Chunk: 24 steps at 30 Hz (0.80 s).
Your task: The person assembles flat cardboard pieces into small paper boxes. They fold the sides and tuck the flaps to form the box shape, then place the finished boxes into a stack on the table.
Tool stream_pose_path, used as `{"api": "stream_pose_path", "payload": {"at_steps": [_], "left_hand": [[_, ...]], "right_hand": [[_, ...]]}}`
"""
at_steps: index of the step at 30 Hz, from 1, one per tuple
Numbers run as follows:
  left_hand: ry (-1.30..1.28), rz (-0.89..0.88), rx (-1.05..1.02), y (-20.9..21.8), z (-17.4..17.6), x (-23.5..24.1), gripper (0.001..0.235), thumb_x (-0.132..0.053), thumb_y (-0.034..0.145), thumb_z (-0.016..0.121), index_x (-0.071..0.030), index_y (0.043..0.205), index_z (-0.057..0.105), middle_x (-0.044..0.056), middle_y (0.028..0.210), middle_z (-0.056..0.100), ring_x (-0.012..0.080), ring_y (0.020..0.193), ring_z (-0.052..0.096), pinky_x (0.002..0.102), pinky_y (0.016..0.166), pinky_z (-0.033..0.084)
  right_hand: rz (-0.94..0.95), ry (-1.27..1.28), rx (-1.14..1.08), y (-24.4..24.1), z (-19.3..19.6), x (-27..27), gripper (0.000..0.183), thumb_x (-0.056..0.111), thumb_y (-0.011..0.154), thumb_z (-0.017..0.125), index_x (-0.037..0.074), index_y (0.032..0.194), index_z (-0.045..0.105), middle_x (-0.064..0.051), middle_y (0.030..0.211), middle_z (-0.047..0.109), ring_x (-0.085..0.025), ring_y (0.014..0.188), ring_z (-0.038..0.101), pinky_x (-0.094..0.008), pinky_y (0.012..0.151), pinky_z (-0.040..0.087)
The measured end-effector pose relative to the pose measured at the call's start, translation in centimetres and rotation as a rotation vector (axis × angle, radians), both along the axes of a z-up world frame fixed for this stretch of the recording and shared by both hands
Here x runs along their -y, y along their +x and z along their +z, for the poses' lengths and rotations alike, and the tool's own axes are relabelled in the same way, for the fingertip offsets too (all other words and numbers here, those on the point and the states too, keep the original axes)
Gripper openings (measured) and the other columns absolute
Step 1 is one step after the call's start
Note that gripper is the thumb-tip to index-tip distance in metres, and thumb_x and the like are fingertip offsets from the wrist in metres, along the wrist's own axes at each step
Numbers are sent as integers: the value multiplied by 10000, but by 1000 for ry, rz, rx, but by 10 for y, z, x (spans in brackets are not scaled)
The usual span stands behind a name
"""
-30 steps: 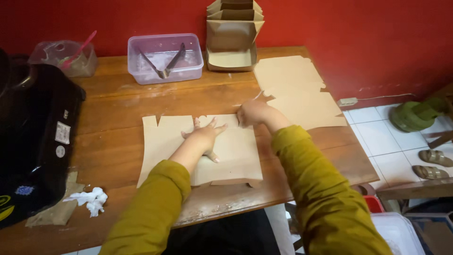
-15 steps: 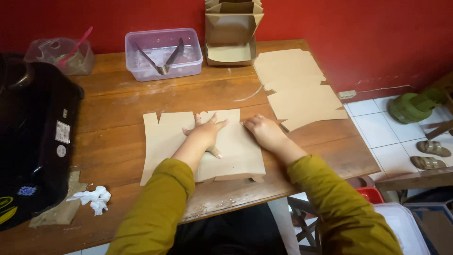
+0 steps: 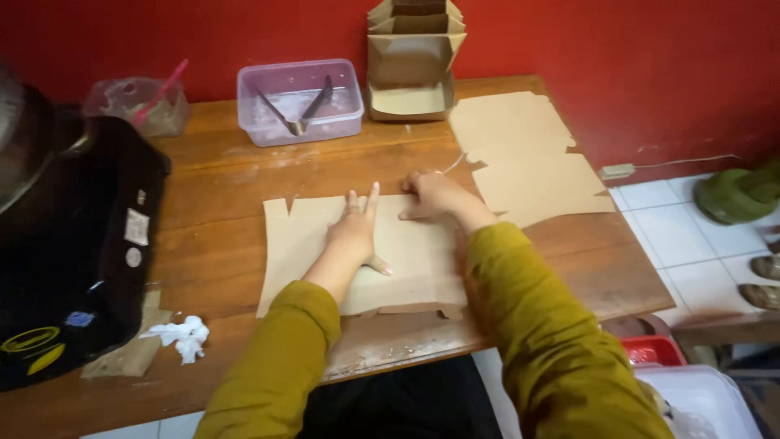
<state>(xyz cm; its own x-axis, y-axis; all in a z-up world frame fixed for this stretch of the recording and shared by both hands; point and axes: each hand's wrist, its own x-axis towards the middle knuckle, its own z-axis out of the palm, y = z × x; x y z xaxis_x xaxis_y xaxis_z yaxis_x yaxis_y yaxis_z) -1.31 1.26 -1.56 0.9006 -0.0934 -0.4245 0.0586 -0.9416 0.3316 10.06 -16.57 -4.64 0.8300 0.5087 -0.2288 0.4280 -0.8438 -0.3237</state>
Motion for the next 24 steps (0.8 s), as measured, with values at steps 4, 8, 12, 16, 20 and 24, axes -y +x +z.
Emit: {"api": "stream_pose_path", "payload": {"at_steps": [4,8,12,16,20,24], "left_hand": [[-24,-2,17,-8,10,-4,1569,-367,533,1028,-172,1629,-77,306,1656,87,394,1549,166,684,1154,275],[-7,-14,21,-5,3,-6,1585,-406,516,1025,-159,1624,-81,283,1663,89,368,1553,168,652,1167,278],[-15,-25,35,2,-14,-11,1605,-435,480,1024,-161,1628,-64,284,1658,120,367,1548,193,657,1148,299],[-14,-21,30,2,-11,-12,1601,-439,488,1021,-156,1627,-68,278,1660,125,360,1551,190,652,1151,299],[-16,-21,25,-1,-5,-11,1605,-441,494,1019,-156,1625,-84,282,1660,124,362,1552,183,654,1148,295],[-31,-18,20,-1,-1,-11,1615,-418,513,1022,-192,1618,-134,282,1661,112,383,1551,172,667,1148,285]], "right_hand": [[-64,-145,-49,37,-39,-13,636,452,589,944,225,1130,702,-50,1070,740,-302,1116,692,-462,916,559],[-60,-78,-163,51,-46,-21,614,339,484,1021,179,1010,748,-58,972,761,-297,999,737,-391,813,590],[-28,-158,-134,44,-32,-31,579,336,526,993,152,1009,731,-107,979,761,-350,984,736,-428,821,578],[-48,-150,-188,48,-26,-28,481,315,561,964,192,957,722,-31,757,761,-244,758,771,-362,761,577],[40,-233,-131,43,-30,-30,424,279,636,918,186,1014,751,-29,767,757,-206,668,762,-353,724,566],[171,-186,30,-27,46,-41,230,197,701,830,83,898,790,-189,859,771,-388,919,753,-473,824,588]]}}
